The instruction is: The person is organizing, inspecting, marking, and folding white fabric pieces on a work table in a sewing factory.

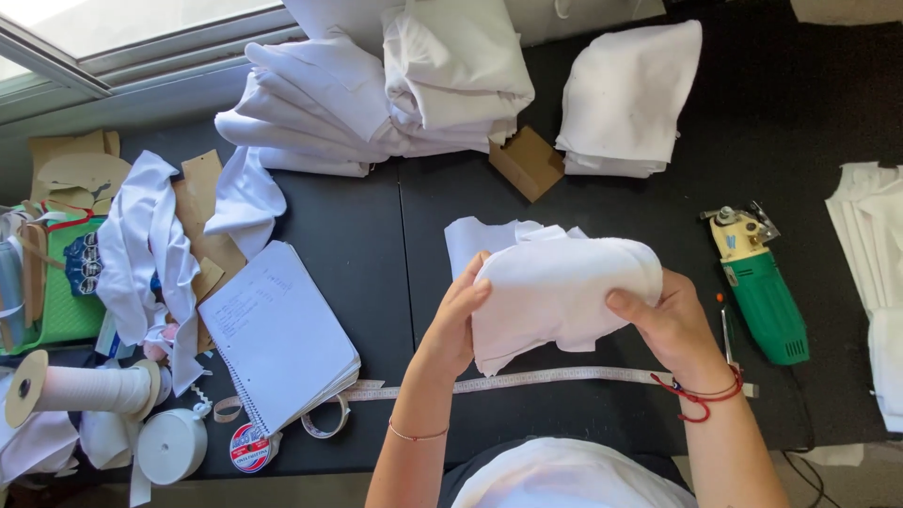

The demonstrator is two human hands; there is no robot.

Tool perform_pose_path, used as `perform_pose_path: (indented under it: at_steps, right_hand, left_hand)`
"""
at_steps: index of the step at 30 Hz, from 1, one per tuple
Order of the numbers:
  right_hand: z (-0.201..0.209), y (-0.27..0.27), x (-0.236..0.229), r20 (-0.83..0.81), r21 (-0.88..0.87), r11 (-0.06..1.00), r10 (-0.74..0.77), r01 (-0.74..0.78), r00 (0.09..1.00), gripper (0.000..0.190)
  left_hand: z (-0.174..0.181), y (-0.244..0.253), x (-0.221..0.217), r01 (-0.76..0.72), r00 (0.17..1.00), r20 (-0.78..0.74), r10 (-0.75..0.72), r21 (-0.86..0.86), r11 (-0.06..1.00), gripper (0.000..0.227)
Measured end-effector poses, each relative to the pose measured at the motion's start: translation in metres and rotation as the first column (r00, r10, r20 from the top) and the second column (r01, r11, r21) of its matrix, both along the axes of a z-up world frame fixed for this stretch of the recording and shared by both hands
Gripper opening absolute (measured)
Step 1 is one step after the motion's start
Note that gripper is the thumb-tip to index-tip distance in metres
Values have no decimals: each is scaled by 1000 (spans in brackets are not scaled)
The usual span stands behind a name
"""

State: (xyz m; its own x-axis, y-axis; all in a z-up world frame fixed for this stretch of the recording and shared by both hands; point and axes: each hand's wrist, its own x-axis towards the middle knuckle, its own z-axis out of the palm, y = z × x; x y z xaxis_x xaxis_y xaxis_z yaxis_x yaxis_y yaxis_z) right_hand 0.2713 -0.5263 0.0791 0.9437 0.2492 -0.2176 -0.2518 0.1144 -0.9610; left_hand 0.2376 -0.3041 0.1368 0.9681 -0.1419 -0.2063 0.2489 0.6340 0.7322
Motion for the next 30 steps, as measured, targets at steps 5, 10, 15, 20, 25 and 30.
perform_pose_path:
  at_steps: [5, 10, 15, 20, 25, 30]
  right_hand:
    - [34, 1, -16, 67, -112, 990, 89, -81, 994, 25]
    - [47, 1, -20, -33, -280, 919, 279, -277, 960, 42]
    - [58, 1, -26, 76, -165, 854, 511, -494, 856, 40]
    - [63, -4, -24, 36, -75, 783, 620, -617, 783, 32]
    - [57, -9, -23, -52, -212, 699, 690, -683, 722, 21]
    - [52, -15, -23, -184, -332, 716, 589, -614, 787, 22]
  left_hand:
    - [0, -9, -19, -19, 981, -188, -35, -276, 961, 35]
    - [-30, -6, -36, -34, 951, -300, -76, -346, 938, 38]
    - [-68, -8, -55, 98, 899, -349, -265, -429, 898, 48]
    - [-103, -9, -61, 182, 849, -363, -383, -480, 858, 56]
    - [1, -29, -40, 155, 948, -144, -284, -571, 806, 87]
    - [0, -23, -36, 173, 973, -98, -210, -299, 939, 66]
